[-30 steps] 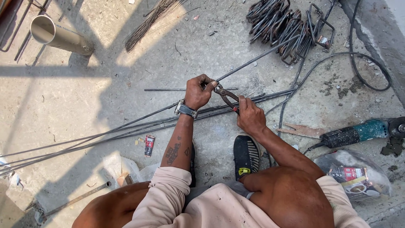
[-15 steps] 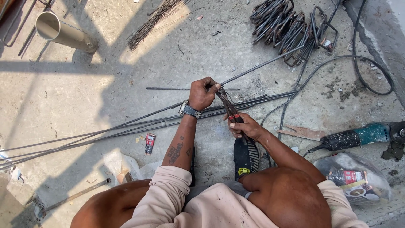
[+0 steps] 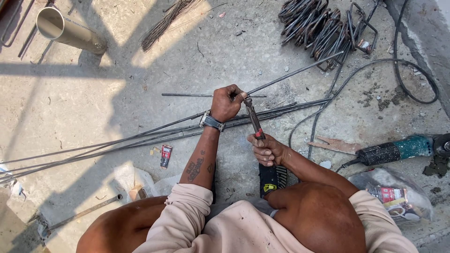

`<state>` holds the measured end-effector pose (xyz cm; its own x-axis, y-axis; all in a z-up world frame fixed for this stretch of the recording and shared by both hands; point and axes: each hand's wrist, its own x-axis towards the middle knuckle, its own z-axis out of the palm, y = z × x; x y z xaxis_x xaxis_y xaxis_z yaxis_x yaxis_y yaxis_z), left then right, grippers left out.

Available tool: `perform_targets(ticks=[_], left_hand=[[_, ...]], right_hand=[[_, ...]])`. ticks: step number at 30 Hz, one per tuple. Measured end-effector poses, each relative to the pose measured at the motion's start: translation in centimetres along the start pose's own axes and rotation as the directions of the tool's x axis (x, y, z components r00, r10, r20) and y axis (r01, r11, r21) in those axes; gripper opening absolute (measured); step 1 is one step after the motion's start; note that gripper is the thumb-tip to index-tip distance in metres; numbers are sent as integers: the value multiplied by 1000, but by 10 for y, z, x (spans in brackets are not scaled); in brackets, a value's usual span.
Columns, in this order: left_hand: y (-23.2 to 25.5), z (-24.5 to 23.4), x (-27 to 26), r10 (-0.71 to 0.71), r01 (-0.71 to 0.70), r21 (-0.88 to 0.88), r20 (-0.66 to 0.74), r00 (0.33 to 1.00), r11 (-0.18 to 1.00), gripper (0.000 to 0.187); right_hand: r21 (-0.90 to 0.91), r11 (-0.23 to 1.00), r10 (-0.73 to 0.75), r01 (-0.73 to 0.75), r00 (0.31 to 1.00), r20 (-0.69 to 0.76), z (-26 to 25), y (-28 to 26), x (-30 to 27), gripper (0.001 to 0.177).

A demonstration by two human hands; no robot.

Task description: The person cuts metal rods with an angle grinder, aligns them together, and ties the rods with wire using pliers.

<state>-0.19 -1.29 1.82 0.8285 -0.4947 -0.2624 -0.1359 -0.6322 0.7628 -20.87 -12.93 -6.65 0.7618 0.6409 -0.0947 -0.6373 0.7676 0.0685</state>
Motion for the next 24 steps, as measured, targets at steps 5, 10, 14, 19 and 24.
perform_targets(ticks=[5,10,14,19,24], left_hand=[[4,-4,4,28,-27,22,-22,999,999,15],[2,-1,2,26,-27,-20,-32,999,999,15],[0,1,5,1,-2,-29,-30,1000,1000,14],[-8,6,7,-29,29,5,9,1000,1000,13],[-42,25,15,-21,22,-9,49,999,1000,13]], right_hand=[[-281,958,-87,48,988,-128,-10,-15,2,24],[-766,643,-527,26,741,-416,-7,0,10,39],[-903,418,-619,-102,696,-365,8,-13,-2,25],[45,983,-184,179,970,159,21,-16,-18,53],[-276,929,-277,247,958,-74,13,-2,-36,33]])
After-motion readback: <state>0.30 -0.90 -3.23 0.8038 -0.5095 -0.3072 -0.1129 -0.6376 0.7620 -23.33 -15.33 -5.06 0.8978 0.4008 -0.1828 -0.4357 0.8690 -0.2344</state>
